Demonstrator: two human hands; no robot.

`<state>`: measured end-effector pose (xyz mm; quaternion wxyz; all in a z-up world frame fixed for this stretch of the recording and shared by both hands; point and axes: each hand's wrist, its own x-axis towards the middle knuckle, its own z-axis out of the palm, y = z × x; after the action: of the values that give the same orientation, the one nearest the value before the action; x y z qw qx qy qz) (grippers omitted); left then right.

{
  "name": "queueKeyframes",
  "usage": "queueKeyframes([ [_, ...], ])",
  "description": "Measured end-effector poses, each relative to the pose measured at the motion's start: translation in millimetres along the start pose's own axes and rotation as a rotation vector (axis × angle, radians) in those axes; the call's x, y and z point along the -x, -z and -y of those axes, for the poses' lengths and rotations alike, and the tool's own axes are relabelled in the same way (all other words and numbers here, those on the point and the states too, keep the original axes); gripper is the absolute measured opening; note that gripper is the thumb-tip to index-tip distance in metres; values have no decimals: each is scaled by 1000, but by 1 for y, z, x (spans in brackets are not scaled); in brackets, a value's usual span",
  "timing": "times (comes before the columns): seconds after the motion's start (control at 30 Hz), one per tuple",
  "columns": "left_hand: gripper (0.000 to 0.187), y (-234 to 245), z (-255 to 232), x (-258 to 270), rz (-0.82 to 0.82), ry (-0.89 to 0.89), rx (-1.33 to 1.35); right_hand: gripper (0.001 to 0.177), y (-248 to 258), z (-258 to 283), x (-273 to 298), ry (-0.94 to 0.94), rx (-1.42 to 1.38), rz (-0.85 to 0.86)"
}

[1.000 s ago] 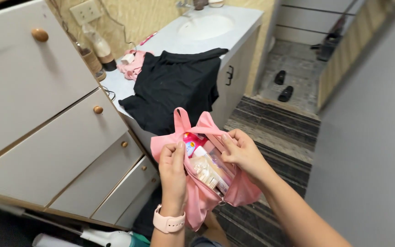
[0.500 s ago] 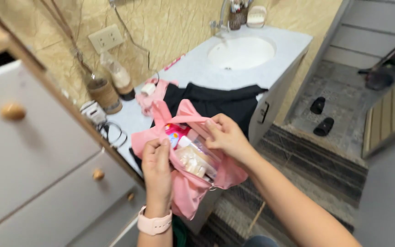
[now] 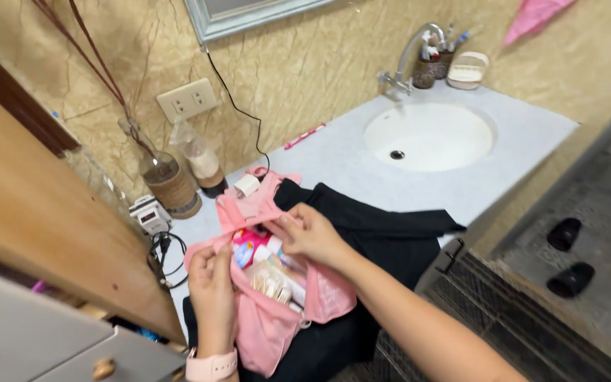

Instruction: The person unpacks a pink bag containing toiletries and personal care items. They remove items one by one and place them into a bathroom cabinet. The task involves handling various bottles, tubes, and small containers.

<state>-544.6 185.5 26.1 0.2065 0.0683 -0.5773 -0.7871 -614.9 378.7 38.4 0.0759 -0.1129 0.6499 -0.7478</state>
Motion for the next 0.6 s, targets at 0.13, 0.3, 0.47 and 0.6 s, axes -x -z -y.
queueKeyframes([
  [0.13,21,-1,6,2,-85,-59,-281,26,10,-1,-8,-89,262,57],
  [0.3,27,10,6,29,-215,-177,-911,39,26,-14,-6,51,530,27],
  [0.47,13,13,-3,53,-232,-247,-1172,47,24,-24,7,20,838,-81],
  [0.6,10,17,-9,62,-224,-301,-1269,55,18,-12,20,100,892,-96],
])
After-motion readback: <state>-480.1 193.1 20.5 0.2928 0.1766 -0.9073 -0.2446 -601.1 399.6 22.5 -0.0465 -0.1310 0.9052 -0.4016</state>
